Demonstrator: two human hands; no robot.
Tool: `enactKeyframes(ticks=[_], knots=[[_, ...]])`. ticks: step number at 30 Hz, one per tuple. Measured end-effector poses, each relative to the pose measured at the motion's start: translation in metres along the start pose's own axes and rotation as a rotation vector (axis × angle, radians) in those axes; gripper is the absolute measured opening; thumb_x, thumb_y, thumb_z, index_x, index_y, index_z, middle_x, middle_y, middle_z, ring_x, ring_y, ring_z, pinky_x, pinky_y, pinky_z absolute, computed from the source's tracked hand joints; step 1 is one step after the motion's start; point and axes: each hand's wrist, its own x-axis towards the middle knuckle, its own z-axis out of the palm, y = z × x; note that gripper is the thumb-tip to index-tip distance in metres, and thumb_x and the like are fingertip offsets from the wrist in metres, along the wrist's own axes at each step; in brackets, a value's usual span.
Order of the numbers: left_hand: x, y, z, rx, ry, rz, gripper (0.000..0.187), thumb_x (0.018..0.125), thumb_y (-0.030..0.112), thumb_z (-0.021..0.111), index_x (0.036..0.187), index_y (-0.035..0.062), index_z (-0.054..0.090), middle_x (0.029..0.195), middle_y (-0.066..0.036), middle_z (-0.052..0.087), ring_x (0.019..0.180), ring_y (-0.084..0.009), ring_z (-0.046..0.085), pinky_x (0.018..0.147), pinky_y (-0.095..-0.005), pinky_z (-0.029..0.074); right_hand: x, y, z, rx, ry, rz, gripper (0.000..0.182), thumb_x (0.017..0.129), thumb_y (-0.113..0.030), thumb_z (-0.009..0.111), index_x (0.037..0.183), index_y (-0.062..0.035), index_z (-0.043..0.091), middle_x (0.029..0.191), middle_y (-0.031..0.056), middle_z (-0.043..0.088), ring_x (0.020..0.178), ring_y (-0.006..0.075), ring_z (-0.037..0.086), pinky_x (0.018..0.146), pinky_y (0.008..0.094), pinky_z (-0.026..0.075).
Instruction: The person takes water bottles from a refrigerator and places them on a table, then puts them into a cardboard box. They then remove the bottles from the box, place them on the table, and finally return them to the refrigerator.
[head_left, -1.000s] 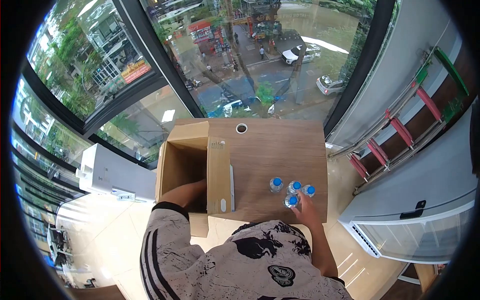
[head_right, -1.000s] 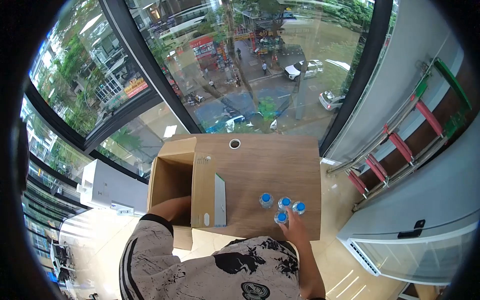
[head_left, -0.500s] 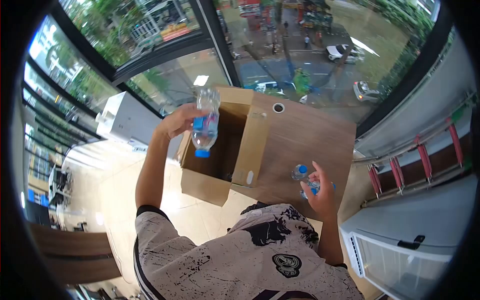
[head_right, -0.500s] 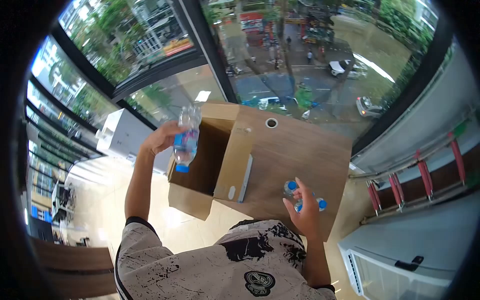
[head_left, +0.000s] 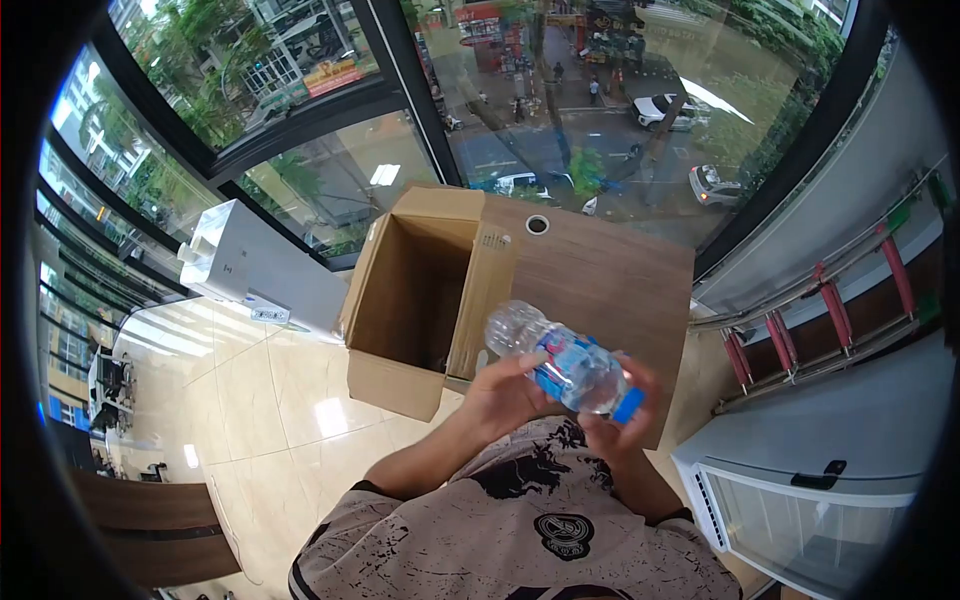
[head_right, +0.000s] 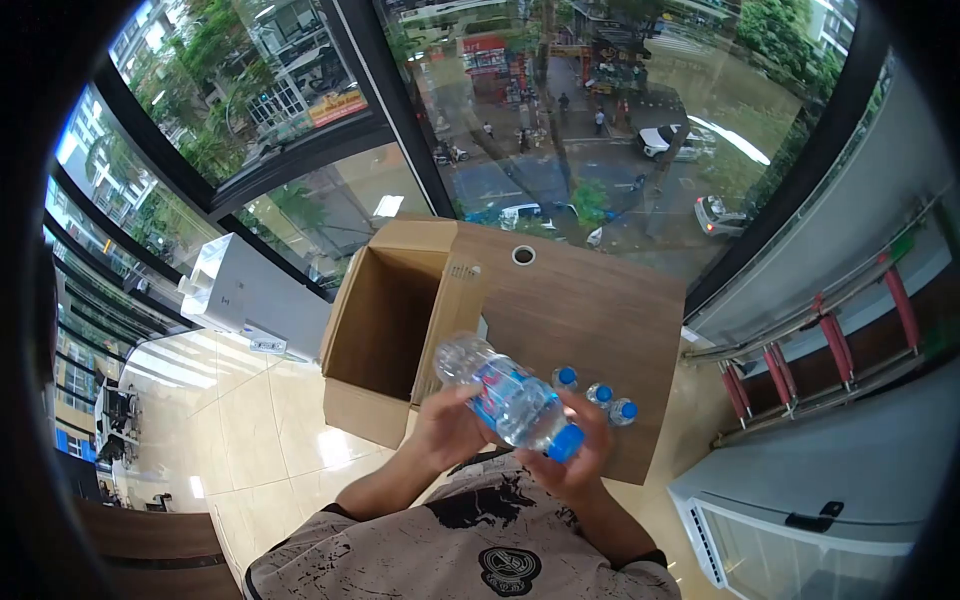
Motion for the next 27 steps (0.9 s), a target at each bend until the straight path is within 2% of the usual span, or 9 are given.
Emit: enactKeyframes(ticks=[4,7,10,14,16,17,22,24,27], knots=[[0.011,-0.021,-0.002,-0.048,-0.087,-0.136,0.051,0.076,0.016,0.063,0.123,0.0075,0.045,0.131,-0.012,0.044,0.121,-0.0252,0.043,0.101,-0.0425,0.035,-0.026,-0.008,-0.038,-0.298,0.101,-0.127,0.060,0.071,-0.033,0.077,0.109,0.0041,0.049,0.094,0.0116,0.058,0.074,0.0144,0.057,0.065,0.0240,0.045],[0.013,-0.032,-0.005,-0.066,-0.102,-0.177,0.054,0.074,0.008,0.064,0.124,0.0113,0.045,0.133,-0.012,0.041,0.122,-0.0259,0.042,0.101,-0.0420,0.035,-0.033,-0.019,-0.052,-0.332,0.209,0.042,0.040,0.069,-0.027,0.077,0.088,0.0018,0.058,0.074,0.0078,0.058,0.063,0.0114,0.053,0.056,0.0226,0.042],[0.016,-0.048,-0.012,-0.086,-0.089,-0.224,0.052,0.077,0.006,0.063,0.125,0.0112,0.044,0.134,-0.012,0.040,0.122,-0.0261,0.041,0.102,-0.0410,0.036,-0.039,-0.027,-0.069,-0.417,0.213,0.095,0.038,0.068,-0.027,0.076,0.087,0.0002,0.058,0.071,0.0082,0.057,0.061,0.0134,0.054,0.055,0.0237,0.042],[0.008,-0.034,-0.009,0.228,-0.158,-0.719,0.056,0.079,0.013,0.067,0.128,0.0069,0.040,0.126,-0.013,0.049,0.117,-0.0230,0.047,0.096,-0.0376,0.041,-0.042,-0.054,-0.109,-0.641,0.157,0.047,0.029,0.067,-0.024,0.074,0.078,-0.0038,0.057,0.067,0.0095,0.056,0.057,0.0209,0.054,0.052,0.0290,0.041],[-0.011,-0.013,0.003,1.339,-0.243,-0.316,0.056,0.077,0.014,0.071,0.124,0.0034,0.043,0.112,-0.013,0.058,0.107,-0.0228,0.055,0.087,-0.0333,0.047,-0.037,-0.072,-0.129,-0.878,-0.032,0.006,0.025,0.064,-0.020,0.073,0.074,-0.0051,0.055,0.064,0.0098,0.055,0.055,0.0247,0.052,0.052,0.0325,0.040],[-0.016,0.001,0.004,1.465,-0.234,-0.128,0.051,0.076,0.014,0.071,0.119,0.0019,0.048,0.105,-0.011,0.061,0.099,-0.0216,0.059,0.083,-0.0312,0.049,-0.032,-0.080,-0.131,-0.997,-0.098,0.048,0.022,0.066,-0.020,0.070,0.072,-0.0065,0.054,0.060,0.0109,0.052,0.055,0.0283,0.051,0.053,0.0350,0.039],[-0.018,0.096,-0.019,1.408,0.214,0.342,0.019,0.083,0.013,0.063,0.097,0.0005,0.060,0.078,-0.009,0.066,0.068,-0.0135,0.063,0.064,-0.0242,0.050,-0.041,-0.060,-0.161,-1.219,-0.323,0.371,0.020,0.068,-0.017,0.070,0.070,-0.0071,0.053,0.068,0.0118,0.059,0.060,0.0325,0.055,0.056,0.0402,0.042],[-0.004,0.134,-0.026,1.580,0.478,0.363,0.016,0.085,0.014,0.060,0.086,-0.0022,0.059,0.068,-0.005,0.061,0.063,-0.0087,0.057,0.058,-0.0222,0.047,-0.058,-0.033,-0.180,-1.256,-0.327,0.567,0.022,0.068,-0.018,0.070,0.075,-0.0061,0.053,0.071,0.0139,0.059,0.065,0.0341,0.057,0.059,0.0419,0.044],[0.028,0.176,-0.110,1.786,0.575,0.331,0.018,0.085,0.018,0.059,0.083,0.0004,0.060,0.075,-0.011,0.064,0.067,-0.0167,0.063,0.059,-0.0295,0.049,-0.082,0.007,-0.200,-1.247,-0.386,0.621,0.025,0.069,-0.018,0.069,0.082,-0.0061,0.052,0.074,0.0144,0.060,0.070,0.0355,0.059,0.061,0.0437,0.045]])
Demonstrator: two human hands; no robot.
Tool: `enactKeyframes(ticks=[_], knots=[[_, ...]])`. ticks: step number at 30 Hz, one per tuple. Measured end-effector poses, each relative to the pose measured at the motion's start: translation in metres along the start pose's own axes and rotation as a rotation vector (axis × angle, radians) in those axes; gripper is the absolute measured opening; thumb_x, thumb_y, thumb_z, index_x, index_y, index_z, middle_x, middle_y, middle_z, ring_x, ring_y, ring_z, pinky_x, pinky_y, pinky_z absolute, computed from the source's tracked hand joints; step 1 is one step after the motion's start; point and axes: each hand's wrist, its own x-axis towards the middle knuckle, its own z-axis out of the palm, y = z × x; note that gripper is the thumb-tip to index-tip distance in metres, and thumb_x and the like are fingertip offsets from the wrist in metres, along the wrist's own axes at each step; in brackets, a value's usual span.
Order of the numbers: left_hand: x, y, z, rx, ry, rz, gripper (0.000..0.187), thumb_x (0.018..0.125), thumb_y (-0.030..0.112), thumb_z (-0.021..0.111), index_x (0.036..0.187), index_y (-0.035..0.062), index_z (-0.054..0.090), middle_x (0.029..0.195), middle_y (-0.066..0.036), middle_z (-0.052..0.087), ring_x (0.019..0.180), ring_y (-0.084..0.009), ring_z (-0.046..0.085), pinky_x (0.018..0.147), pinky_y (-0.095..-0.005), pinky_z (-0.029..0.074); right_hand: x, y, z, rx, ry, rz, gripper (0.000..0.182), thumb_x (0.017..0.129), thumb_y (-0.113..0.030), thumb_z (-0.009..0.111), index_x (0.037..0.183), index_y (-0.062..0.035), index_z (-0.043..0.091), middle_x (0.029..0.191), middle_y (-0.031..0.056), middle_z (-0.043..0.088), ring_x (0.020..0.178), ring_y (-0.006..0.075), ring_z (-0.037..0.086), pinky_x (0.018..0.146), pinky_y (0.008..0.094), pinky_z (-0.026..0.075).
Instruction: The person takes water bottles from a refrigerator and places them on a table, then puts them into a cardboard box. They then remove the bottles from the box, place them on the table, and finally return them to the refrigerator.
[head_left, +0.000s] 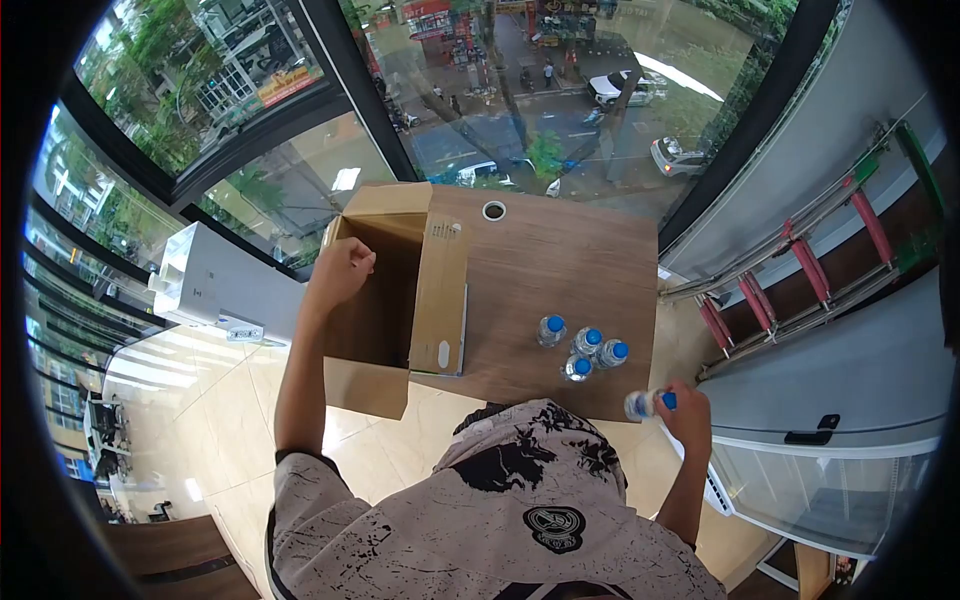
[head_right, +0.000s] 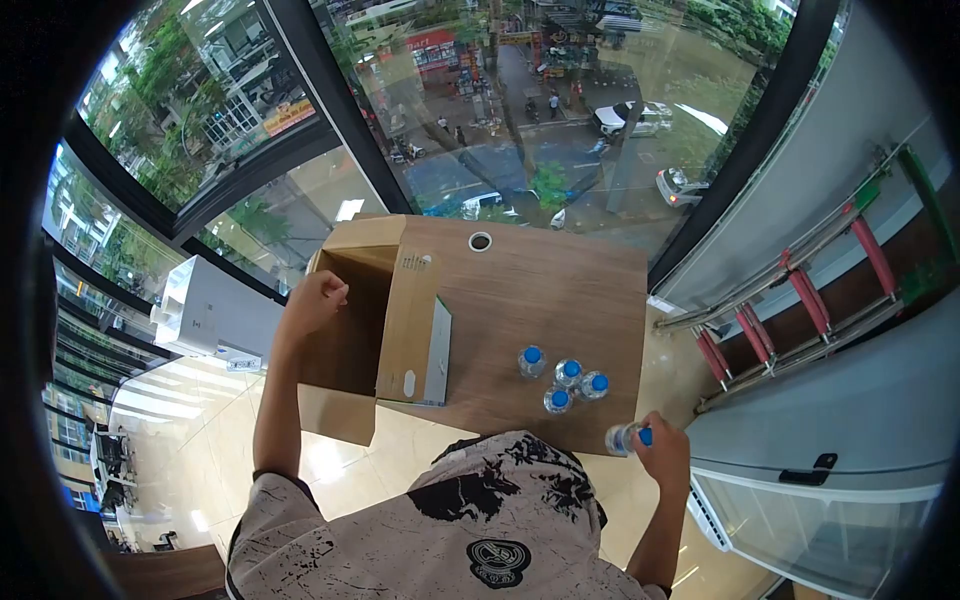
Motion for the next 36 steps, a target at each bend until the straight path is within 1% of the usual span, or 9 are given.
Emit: enactKeyframes(ticks=[2,4,6,8,9,14,28,34,36], knots=[[0.027,-0.054,0.025,0.598,0.000,0.185,0.021,0.082,0.021,0.059,0.081,0.0012,0.063,0.083,-0.016,0.065,0.072,-0.0264,0.065,0.064,-0.0382,0.051,0.008,0.012,0.026,0.003,-0.038,-0.011,0.027,0.069,-0.018,0.069,0.085,-0.0065,0.051,0.075,0.0144,0.060,0.071,0.0358,0.059,0.062,0.0440,0.045],[0.024,-0.041,0.056,0.916,-0.217,0.012,0.024,0.080,0.024,0.058,0.086,0.0012,0.064,0.090,-0.017,0.065,0.082,-0.0327,0.063,0.073,-0.0440,0.051,0.019,0.019,0.047,0.005,-0.070,-0.021,0.028,0.069,-0.018,0.069,0.087,-0.0069,0.050,0.077,0.0145,0.060,0.072,0.0360,0.058,0.064,0.0444,0.045],[0.038,-0.050,0.089,0.869,-0.628,-0.015,0.030,0.078,0.026,0.061,0.092,-0.0009,0.063,0.093,-0.019,0.064,0.088,-0.0345,0.062,0.079,-0.0418,0.050,0.027,0.021,0.064,0.023,-0.104,-0.039,0.028,0.070,-0.017,0.069,0.088,-0.0075,0.050,0.082,0.0147,0.060,0.077,0.0353,0.059,0.067,0.0441,0.045],[0.051,-0.086,0.113,0.377,-0.895,0.296,0.046,0.072,0.030,0.068,0.103,-0.0028,0.056,0.098,-0.021,0.062,0.095,-0.0356,0.059,0.083,-0.0433,0.048,0.034,0.021,0.079,0.045,-0.079,-0.082,0.029,0.069,-0.016,0.070,0.089,-0.0079,0.051,0.081,0.0146,0.060,0.077,0.0354,0.058,0.067,0.0437,0.045],[0.055,-0.096,0.123,0.318,-0.981,0.376,0.047,0.072,0.030,0.068,0.103,-0.0028,0.056,0.099,-0.021,0.062,0.095,-0.0356,0.059,0.083,-0.0434,0.048,0.036,0.019,0.083,0.069,-0.055,-0.130,0.030,0.068,-0.016,0.071,0.090,-0.0083,0.051,0.081,0.0145,0.060,0.077,0.0355,0.058,0.067,0.0432,0.045],[0.040,-0.115,0.164,0.583,-1.109,0.364,0.049,0.071,0.030,0.069,0.104,-0.0026,0.055,0.099,-0.021,0.062,0.096,-0.0356,0.058,0.083,-0.0434,0.048,0.039,0.005,0.095,0.084,-0.050,-0.102,0.030,0.068,-0.012,0.070,0.091,-0.0092,0.052,0.085,0.0137,0.057,0.079,0.0347,0.057,0.067,0.0430,0.045],[0.028,-0.130,0.192,0.621,-1.225,0.369,0.054,0.068,0.030,0.072,0.107,-0.0021,0.052,0.100,-0.022,0.061,0.097,-0.0356,0.058,0.083,-0.0436,0.047,0.019,-0.012,0.130,0.120,0.247,0.010,0.028,0.070,-0.006,0.067,0.095,-0.0106,0.056,0.091,0.0138,0.052,0.084,0.0343,0.055,0.070,0.0418,0.046],[0.027,-0.127,0.199,0.620,-1.256,0.384,0.057,0.067,0.031,0.073,0.109,-0.0019,0.051,0.101,-0.022,0.061,0.098,-0.0355,0.057,0.083,-0.0437,0.047,0.025,-0.020,0.120,0.204,0.232,0.117,0.047,0.067,-0.009,0.072,0.109,-0.0081,0.052,0.099,0.0156,0.054,0.091,0.0356,0.055,0.076,0.0417,0.046],[0.025,-0.126,0.201,0.617,-1.270,0.390,0.058,0.067,0.031,0.073,0.109,-0.0019,0.050,0.101,-0.022,0.061,0.098,-0.0355,0.057,0.083,-0.0437,0.047,0.020,-0.024,0.109,0.200,0.157,0.125,0.067,0.064,-0.015,0.076,0.122,-0.0076,0.043,0.104,0.0174,0.053,0.095,0.0358,0.054,0.080,0.0412,0.045]])
